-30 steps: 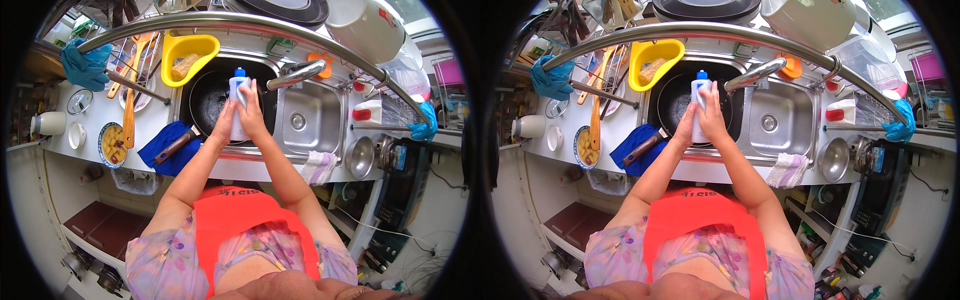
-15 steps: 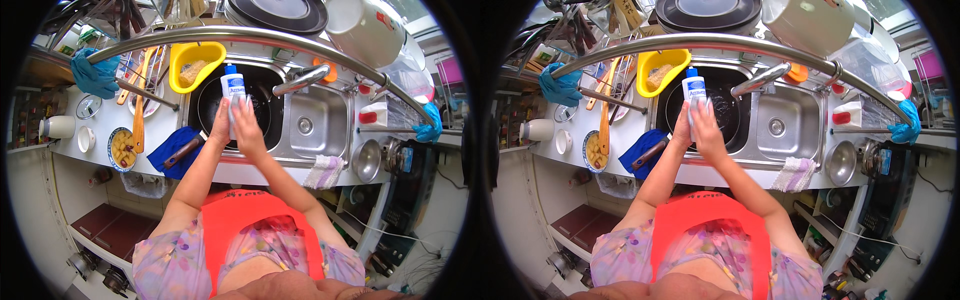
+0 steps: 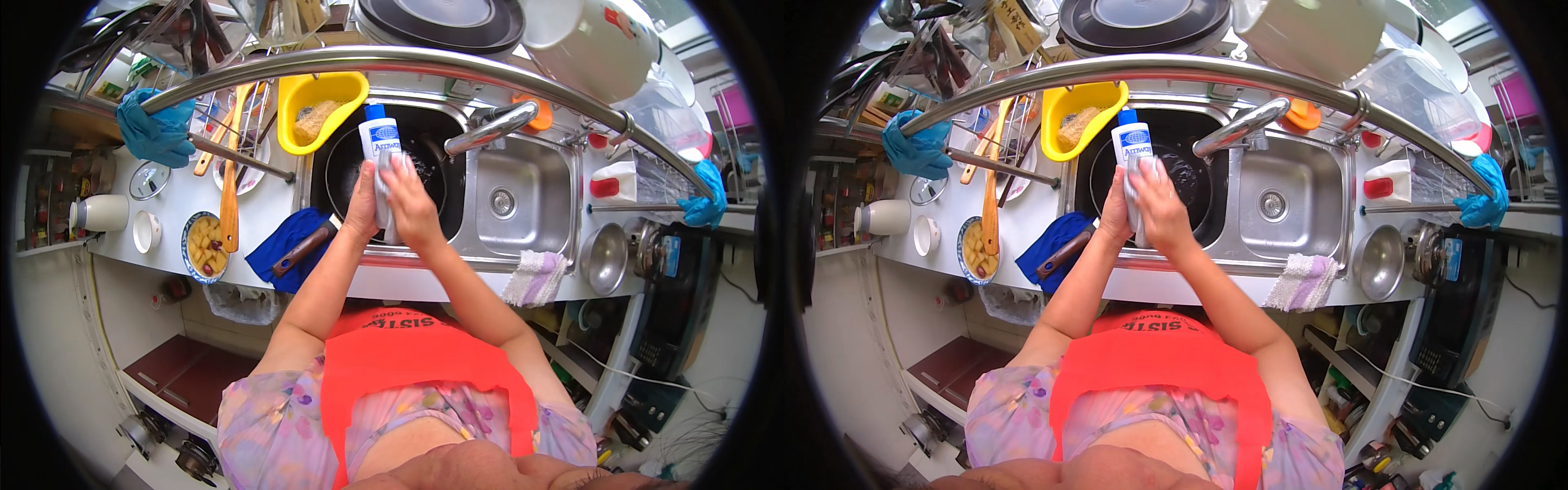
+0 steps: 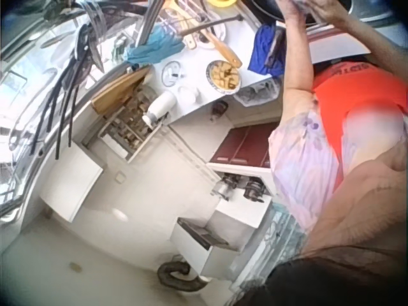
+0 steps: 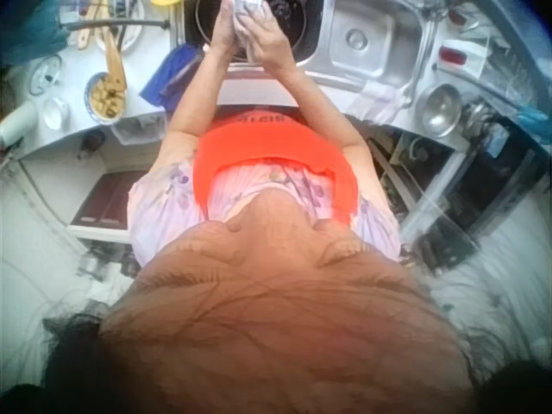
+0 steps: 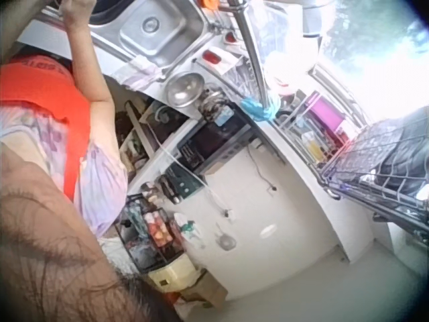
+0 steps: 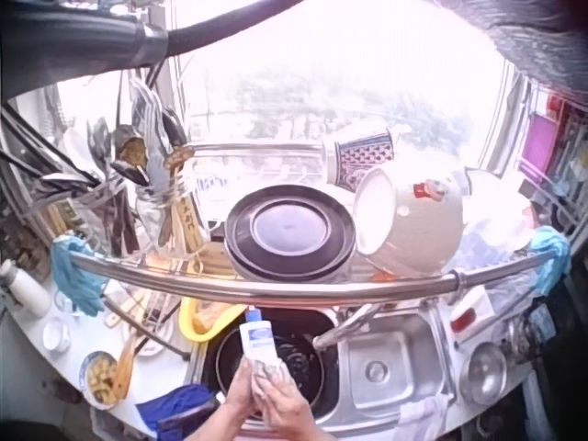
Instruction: The person washes a glass pot lid and a frying pan in a kitchen sink using a sponge and dish soap. They rinse the items under running water and place the lid on a drying rack. The person also scrubs the sink basin and faucet with a cloth.
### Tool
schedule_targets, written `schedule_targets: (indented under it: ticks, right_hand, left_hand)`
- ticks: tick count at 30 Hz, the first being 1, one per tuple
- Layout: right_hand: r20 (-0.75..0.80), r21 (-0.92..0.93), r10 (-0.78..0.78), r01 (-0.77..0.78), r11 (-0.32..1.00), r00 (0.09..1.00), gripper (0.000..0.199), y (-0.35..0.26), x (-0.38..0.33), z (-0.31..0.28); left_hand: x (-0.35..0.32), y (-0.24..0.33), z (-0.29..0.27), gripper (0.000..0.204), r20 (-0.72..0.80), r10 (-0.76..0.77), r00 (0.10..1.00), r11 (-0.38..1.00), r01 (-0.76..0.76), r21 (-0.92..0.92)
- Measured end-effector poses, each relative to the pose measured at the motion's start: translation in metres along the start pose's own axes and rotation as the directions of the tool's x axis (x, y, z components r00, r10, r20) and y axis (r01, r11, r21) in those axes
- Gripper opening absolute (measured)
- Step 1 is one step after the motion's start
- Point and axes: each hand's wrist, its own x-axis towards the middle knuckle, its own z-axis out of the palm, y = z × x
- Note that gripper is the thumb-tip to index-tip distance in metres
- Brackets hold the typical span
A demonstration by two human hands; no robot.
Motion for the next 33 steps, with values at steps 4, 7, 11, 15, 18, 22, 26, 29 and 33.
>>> schedule_targets:
  ticks: [4, 7, 11, 15, 18, 22, 26, 29, 33]
  right_hand:
    - [-0.036, 0.109, 0.06, -0.056, 0.992, 0.998, 0.036, -0.001, 0.014, 0.0]
    - [0.034, 0.019, -0.007, 0.006, 1.0, 0.999, 0.037, -0.011, -0.038, 0.008]
    - [-0.03, 0.224, 0.164, -0.153, 0.962, 0.986, 0.034, 0.009, 0.012, -0.01]
    - [-0.058, 0.311, 0.225, -0.196, 0.93, 0.973, 0.038, 0.006, -0.007, -0.005]
    - [-0.121, 0.271, 0.195, -0.157, 0.95, 0.973, 0.038, -0.011, -0.039, -0.003]
    - [-0.036, 0.432, 0.342, -0.294, 0.853, 0.939, 0.036, 0.002, 0.012, -0.013]
    - [-0.136, 0.248, 0.082, -0.046, 0.968, 0.987, 0.036, -0.014, -0.022, -0.001]
    - [-0.014, 0.131, -0.004, 0.005, 0.991, 1.0, 0.039, -0.024, -0.041, 0.004]
    - [-0.064, 0.042, 0.06, -0.057, 0.997, 0.996, 0.042, -0.013, 0.029, -0.009]
  left_hand:
    - [0.003, -0.001, 0.008, 0.064, 0.004, 0.035, 0.999, 0.999, -0.035, 0.009]
    - [0.005, 0.008, -0.014, 0.067, 0.032, -0.119, 0.992, 0.992, 0.12, -0.037]
    - [-0.003, -0.002, 0.012, 0.07, 0.126, -0.079, 0.989, 0.981, 0.099, -0.167]
    - [0.0, 0.01, 0.015, 0.07, 0.183, -0.081, 0.98, 0.969, 0.12, -0.214]
    - [-0.002, 0.012, 0.005, 0.069, 0.205, -0.125, 0.971, 0.969, 0.164, -0.186]
    - [-0.007, 0.003, 0.018, 0.072, 0.156, -0.106, 0.982, 0.972, 0.136, -0.194]
    - [-0.004, 0.01, 0.005, 0.072, 0.247, -0.118, 0.962, 0.958, 0.176, -0.226]
    - [0.003, 0.002, -0.024, 0.075, 0.291, -0.173, 0.941, 0.943, 0.244, -0.226]
    - [-0.018, 0.005, 0.027, 0.069, 0.113, -0.107, 0.988, 0.991, 0.115, -0.064]
